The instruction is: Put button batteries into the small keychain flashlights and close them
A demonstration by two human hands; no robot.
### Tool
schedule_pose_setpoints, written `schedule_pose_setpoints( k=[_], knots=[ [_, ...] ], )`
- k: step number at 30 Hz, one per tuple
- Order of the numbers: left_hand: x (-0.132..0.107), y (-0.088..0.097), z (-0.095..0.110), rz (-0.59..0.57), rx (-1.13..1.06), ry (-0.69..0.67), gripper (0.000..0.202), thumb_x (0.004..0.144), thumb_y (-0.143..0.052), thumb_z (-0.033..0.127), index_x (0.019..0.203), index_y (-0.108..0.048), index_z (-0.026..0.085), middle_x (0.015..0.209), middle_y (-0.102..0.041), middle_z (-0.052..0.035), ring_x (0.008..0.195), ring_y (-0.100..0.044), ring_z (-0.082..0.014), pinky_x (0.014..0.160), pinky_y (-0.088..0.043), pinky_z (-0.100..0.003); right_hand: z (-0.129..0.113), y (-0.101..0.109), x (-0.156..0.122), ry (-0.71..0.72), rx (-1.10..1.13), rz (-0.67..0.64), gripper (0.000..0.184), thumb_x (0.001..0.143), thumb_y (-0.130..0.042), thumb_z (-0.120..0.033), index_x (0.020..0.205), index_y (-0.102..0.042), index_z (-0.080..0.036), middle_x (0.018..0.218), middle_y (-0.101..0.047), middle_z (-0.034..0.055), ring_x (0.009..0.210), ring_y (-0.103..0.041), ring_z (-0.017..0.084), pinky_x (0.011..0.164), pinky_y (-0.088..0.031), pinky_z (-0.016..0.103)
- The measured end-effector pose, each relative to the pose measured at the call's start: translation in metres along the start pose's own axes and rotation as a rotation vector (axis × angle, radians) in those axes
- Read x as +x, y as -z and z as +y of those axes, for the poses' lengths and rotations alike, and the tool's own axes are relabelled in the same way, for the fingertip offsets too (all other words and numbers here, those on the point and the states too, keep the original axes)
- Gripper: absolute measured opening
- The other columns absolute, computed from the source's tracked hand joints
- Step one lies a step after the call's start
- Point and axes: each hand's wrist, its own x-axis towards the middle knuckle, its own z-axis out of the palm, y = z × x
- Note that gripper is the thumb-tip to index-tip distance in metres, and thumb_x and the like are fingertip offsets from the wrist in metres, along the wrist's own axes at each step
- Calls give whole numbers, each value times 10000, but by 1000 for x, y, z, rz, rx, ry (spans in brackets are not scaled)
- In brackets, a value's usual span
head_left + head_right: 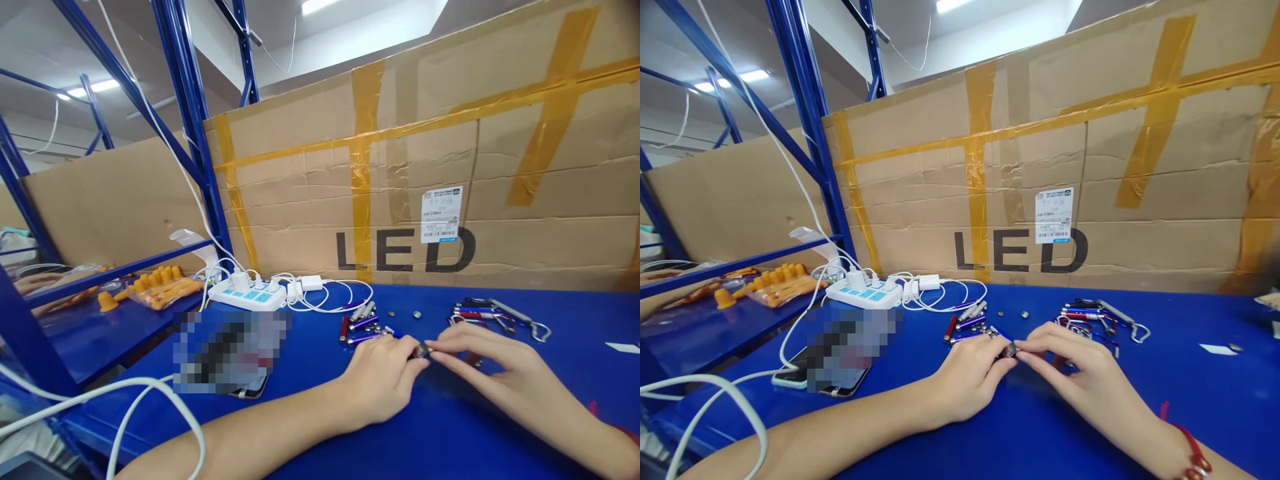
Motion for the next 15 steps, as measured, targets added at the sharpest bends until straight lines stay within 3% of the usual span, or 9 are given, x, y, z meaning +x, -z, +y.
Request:
schedule_pose_setpoints(
  k=[6, 15],
  knots=[
    [1, 3, 2, -32, 5, -8, 254, 916, -311, 298, 917, -523, 158, 848, -617, -46, 770, -571, -161, 683, -450, -274, -5, 2, -1, -135, 98, -70, 205, 821, -550, -373, 794, -668, -208, 815, -629, 48, 756, -594, 154, 670, -498, 252],
    [1, -2, 0, -36, -41, -48, 215, 912, -333, 280, 909, -518, 171, 859, -602, -27, 784, -553, -158, 700, -429, -277, -13, 10, 3, -106, 203, -96, 182, 815, -576, -308, 724, -645, -166, 741, -618, 25, 689, -577, 108, 629, -467, 208]
  ],
)
